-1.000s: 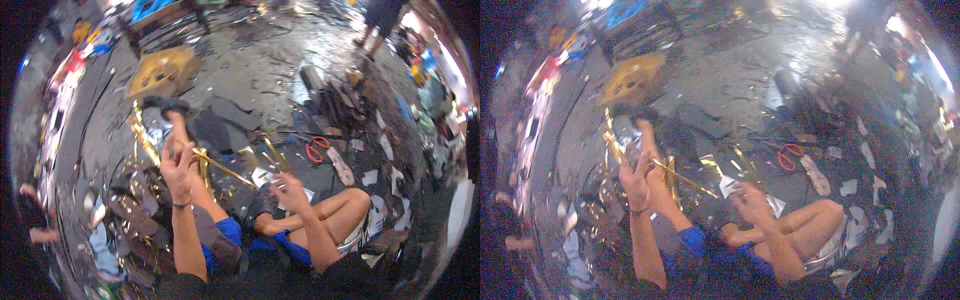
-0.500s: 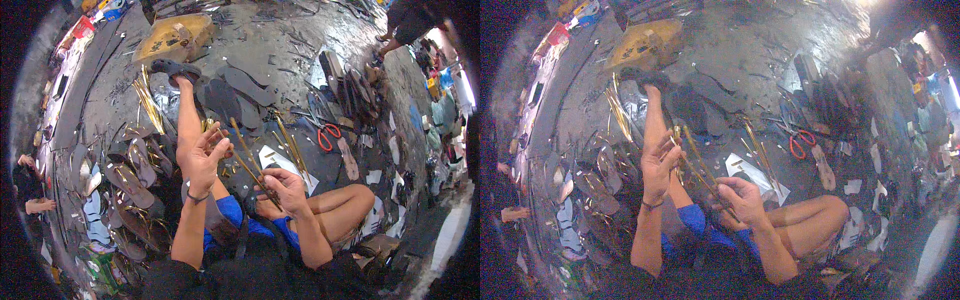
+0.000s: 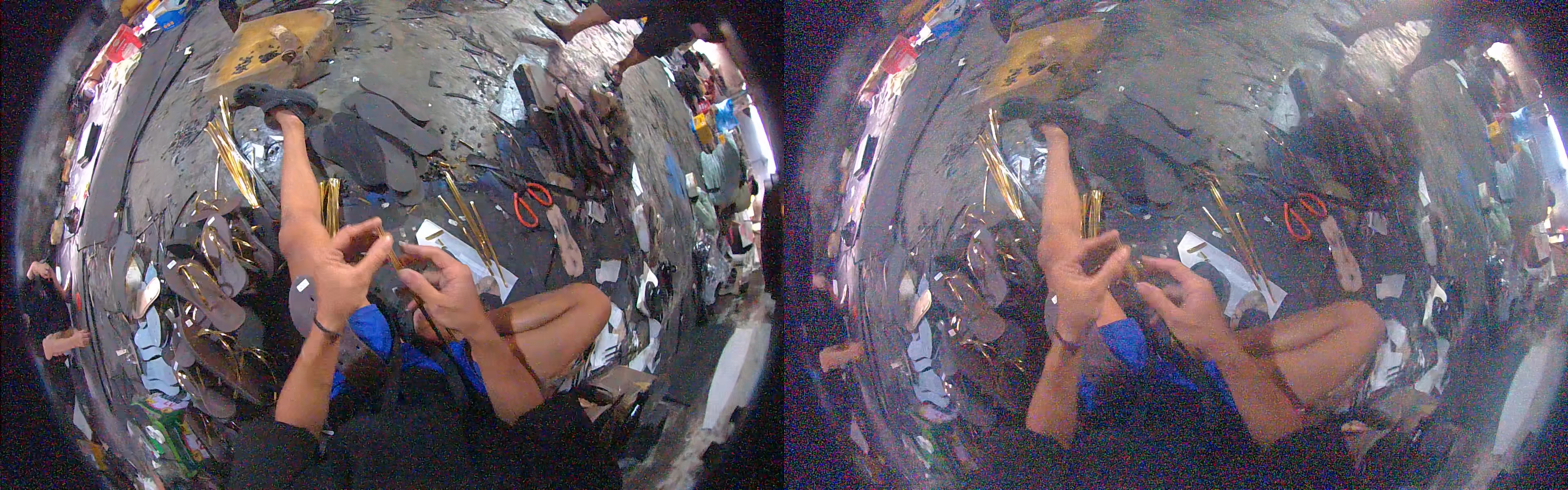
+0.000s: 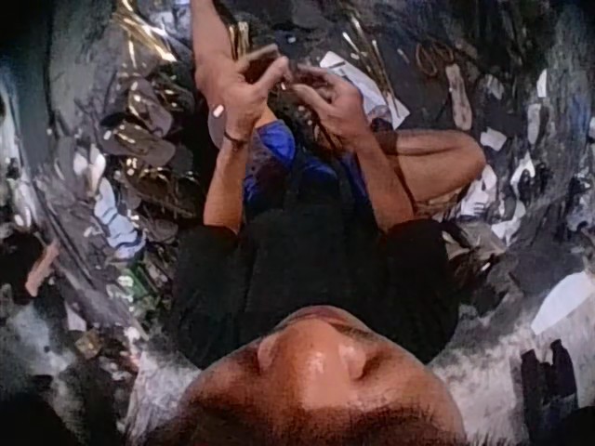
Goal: The person sits on the floor and assembles sandals by attaching gold straps to brown soles. They repeatedly pick up straps, thread them through holes in the soles, and secure them in place. The workspace is cluttered with materials and tools.
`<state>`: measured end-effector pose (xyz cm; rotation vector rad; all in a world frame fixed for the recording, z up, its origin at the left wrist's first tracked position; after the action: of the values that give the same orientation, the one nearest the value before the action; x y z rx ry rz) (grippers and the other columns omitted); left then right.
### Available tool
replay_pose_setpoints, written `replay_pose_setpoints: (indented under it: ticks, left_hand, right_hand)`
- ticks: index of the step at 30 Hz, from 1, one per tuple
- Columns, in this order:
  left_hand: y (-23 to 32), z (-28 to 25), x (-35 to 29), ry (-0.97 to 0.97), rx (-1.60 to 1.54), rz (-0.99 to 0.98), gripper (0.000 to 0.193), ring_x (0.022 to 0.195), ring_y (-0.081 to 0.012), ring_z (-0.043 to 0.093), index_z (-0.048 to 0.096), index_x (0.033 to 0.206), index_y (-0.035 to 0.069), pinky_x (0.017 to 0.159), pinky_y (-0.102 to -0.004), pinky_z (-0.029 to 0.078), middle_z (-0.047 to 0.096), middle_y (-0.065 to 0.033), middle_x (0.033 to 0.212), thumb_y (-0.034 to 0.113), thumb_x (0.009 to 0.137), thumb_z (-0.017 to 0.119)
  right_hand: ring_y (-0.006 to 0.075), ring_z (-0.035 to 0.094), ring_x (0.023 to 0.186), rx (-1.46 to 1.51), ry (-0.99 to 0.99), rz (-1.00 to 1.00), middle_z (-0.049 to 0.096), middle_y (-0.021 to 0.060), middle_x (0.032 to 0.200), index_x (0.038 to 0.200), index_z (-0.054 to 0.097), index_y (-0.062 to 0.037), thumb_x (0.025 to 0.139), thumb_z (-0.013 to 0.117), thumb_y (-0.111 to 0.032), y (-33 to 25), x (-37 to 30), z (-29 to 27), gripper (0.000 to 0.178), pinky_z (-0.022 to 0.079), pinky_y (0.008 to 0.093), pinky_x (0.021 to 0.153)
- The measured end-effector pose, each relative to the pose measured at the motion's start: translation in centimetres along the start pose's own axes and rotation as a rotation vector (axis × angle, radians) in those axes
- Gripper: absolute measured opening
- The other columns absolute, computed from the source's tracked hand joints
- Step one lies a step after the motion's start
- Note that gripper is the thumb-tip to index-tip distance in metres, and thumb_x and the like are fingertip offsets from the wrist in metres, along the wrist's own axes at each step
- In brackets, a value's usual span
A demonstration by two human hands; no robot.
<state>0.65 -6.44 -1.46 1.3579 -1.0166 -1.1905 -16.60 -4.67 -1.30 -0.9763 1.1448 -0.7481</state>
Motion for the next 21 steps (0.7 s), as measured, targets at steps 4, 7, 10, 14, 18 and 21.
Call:
replay_pose_setpoints:
  ticks: [4,7,10,14,18,21]
  left_hand:
    - [1.1,0.0,-2.3,0.039,0.263,0.072,0.03,0.088,-0.0123,0.068,0.066,0.121,-0.003,0.08,-0.0252,0.055,0.072,-0.0082,0.098,0.01,0.094,0.068]
    - [1.0,-2.0,-4.0,0.086,0.323,-0.004,0.044,0.102,-0.0195,0.065,0.058,0.131,-0.004,0.089,-0.0316,0.052,0.068,-0.0155,0.113,0.017,0.094,0.068]
    - [-4.5,-7.5,-5.8,0.413,0.747,0.275,0.07,0.133,-0.0366,0.043,0.044,0.139,-0.003,0.111,-0.0436,0.034,0.048,-0.0243,0.141,0.026,0.085,0.077]
    - [-9.2,-10.5,-10.4,0.25,0.825,-0.071,0.079,0.136,-0.0394,0.037,0.041,0.138,-0.003,0.115,-0.0458,0.028,0.042,-0.0288,0.141,0.029,0.079,0.082]
    - [-2.5,-7.4,-10.5,0.283,0.26,-0.098,0.057,0.109,-0.0205,0.06,0.047,0.131,-0.001,0.094,-0.0325,0.048,0.061,-0.0149,0.121,0.011,0.083,0.077]
    - [0.0,-6.6,-10.9,0.237,0.306,-0.095,0.041,0.094,-0.0137,0.064,0.055,0.119,0.0,0.082,-0.028,0.052,0.068,-0.0087,0.105,0.006,0.084,0.074]
  right_hand:
    - [0.0316,0.068,0.093,-0.466,0.147,-0.532,0.069,0.0137,0.1,0.112,0.069,-0.0042,0.088,0.07,-0.011,-1.3,0.8,1.7,0.025,0.054,0.0377,0.08]
    - [0.0309,0.068,0.093,-0.452,0.151,-0.484,0.069,0.0136,0.099,0.109,0.069,-0.0036,0.089,0.07,-0.011,-0.8,1.0,1.8,0.022,0.054,0.0375,0.079]
    - [0.0184,0.07,0.087,-0.305,0.142,-0.392,0.071,0.0111,0.095,0.103,0.069,-0.0016,0.089,0.07,-0.009,0.2,1.1,2.3,0.015,0.055,0.0309,0.073]
    - [0.0093,0.069,0.085,-0.34,0.002,-0.343,0.073,0.0085,0.091,0.104,0.07,-0.0015,0.091,0.068,-0.01,0.1,0.7,3.7,0.016,0.054,0.0266,0.071]
    - [0.0102,0.067,0.081,-0.394,-0.156,-0.307,0.074,0.007,0.092,0.104,0.074,-0.0058,0.089,0.071,-0.015,-0.3,-0.5,5.3,0.017,0.052,0.0269,0.068]
    - [0.0142,0.068,0.078,-0.463,-0.226,-0.287,0.073,0.0091,0.092,0.099,0.074,-0.0053,0.087,0.075,-0.017,-0.5,-1.2,6.1,0.017,0.052,0.0285,0.066]
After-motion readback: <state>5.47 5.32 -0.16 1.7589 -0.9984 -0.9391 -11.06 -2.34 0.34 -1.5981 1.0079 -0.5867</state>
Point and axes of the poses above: each hand's wrist, its own x-axis towards the middle knuckle, its own z-axis out of the palm, y = z × x, the point moved 2 cm from there along x, towards the middle knuckle
